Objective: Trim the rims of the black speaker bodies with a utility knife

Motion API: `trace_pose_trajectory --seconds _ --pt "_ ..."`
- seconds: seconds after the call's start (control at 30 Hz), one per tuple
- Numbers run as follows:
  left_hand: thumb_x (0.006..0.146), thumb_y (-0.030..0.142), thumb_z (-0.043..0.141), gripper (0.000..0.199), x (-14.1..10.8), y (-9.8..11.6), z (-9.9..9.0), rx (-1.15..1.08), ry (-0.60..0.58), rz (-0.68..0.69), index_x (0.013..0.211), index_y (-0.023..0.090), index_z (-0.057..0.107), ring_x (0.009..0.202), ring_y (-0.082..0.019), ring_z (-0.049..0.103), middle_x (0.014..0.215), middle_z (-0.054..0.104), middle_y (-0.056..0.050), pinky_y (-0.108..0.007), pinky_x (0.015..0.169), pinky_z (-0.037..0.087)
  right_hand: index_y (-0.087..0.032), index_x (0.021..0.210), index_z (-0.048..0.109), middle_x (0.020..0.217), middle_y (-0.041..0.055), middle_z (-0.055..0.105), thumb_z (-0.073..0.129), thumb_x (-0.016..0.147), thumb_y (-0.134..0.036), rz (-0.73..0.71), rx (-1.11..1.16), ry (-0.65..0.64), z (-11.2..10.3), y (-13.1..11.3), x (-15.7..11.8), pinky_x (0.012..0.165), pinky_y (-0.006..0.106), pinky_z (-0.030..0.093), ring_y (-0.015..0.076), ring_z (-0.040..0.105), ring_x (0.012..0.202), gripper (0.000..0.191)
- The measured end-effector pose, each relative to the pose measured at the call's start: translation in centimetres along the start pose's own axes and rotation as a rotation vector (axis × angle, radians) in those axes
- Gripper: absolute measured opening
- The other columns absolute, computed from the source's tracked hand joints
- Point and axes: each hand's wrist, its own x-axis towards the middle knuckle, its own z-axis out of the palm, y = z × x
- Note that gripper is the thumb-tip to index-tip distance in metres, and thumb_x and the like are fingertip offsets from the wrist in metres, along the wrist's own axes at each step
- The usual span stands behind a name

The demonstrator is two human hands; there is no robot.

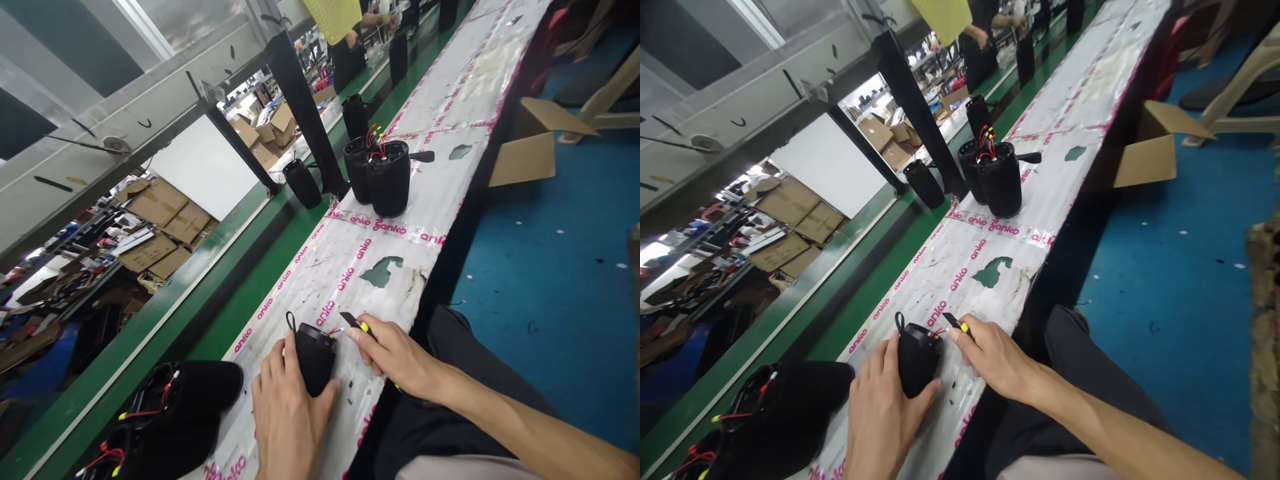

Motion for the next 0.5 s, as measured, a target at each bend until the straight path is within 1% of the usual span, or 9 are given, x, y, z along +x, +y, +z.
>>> trace_pose_trajectory --seconds 0.07,0.13,0.2,0.27,0.33,0.5 --pt "0.084 0.054 0.062 0.077 0.0 -0.5 0.3 -0.085 -0.081 0.011 0.143 0.010 0.042 0.120 -0.038 0.056 0.134 0.058 -0.020 -0.052 0.097 0.046 -0.023 0.084 0.044 0.064 -0.0042 0.060 0.034 0.104 -0.054 0.005 -0.040 -0.007 0.0 -0.3 -0.1 0.053 0.026 0.041 0.0132 0.058 0.052 0.038" --pt "0.086 0.059 0.057 0.078 0.2 -1.0 0.2 -0.195 -0.187 -0.036 0.145 0.010 0.039 0.121 -0.037 0.057 0.133 0.060 -0.020 -0.051 0.099 0.045 -0.023 0.086 0.046 0.063 -0.0040 0.060 0.032 0.105 -0.051 -0.012 -0.136 -0.014 0.0 -0.8 -0.3 0.056 0.027 0.041 0.0145 0.059 0.055 0.036" --pt "0.088 0.061 0.052 0.078 0.3 -1.3 -0.1 -0.288 -0.282 -0.100 0.148 0.014 0.034 0.121 -0.035 0.059 0.135 0.060 -0.018 -0.049 0.098 0.047 -0.023 0.094 0.050 0.067 -0.0022 0.061 0.032 0.106 -0.046 -0.064 -0.268 -0.006 0.0 -1.3 -0.8 0.063 0.030 0.043 0.0172 0.062 0.064 0.032" --pt "0.089 0.060 0.050 0.076 0.5 -1.4 -0.5 -0.341 -0.339 -0.145 0.149 0.018 0.031 0.122 -0.034 0.061 0.138 0.060 -0.016 -0.047 0.096 0.049 -0.022 0.104 0.053 0.076 0.0007 0.064 0.033 0.107 -0.042 -0.118 -0.374 -0.016 0.0 -1.9 -1.4 0.069 0.032 0.043 0.0202 0.065 0.076 0.029" --pt "0.089 0.060 0.050 0.074 0.7 -1.3 -0.8 -0.349 -0.368 -0.180 0.149 0.020 0.031 0.119 -0.035 0.063 0.136 0.062 -0.014 -0.046 0.094 0.049 -0.022 0.110 0.055 0.081 0.0026 0.065 0.034 0.107 -0.041 -0.151 -0.451 -0.042 0.1 -2.2 -1.9 0.070 0.032 0.042 0.0218 0.065 0.080 0.028" --pt "0.091 0.058 0.050 0.069 0.9 -0.9 -1.0 -0.330 -0.358 -0.217 0.147 0.021 0.033 0.118 -0.035 0.064 0.131 0.066 -0.014 -0.046 0.093 0.049 -0.022 0.102 0.053 0.073 -0.0003 0.060 0.031 0.108 -0.037 -0.200 -0.600 -0.037 0.8 -1.9 -2.2 0.059 0.031 0.035 0.0191 0.061 0.068 0.027"
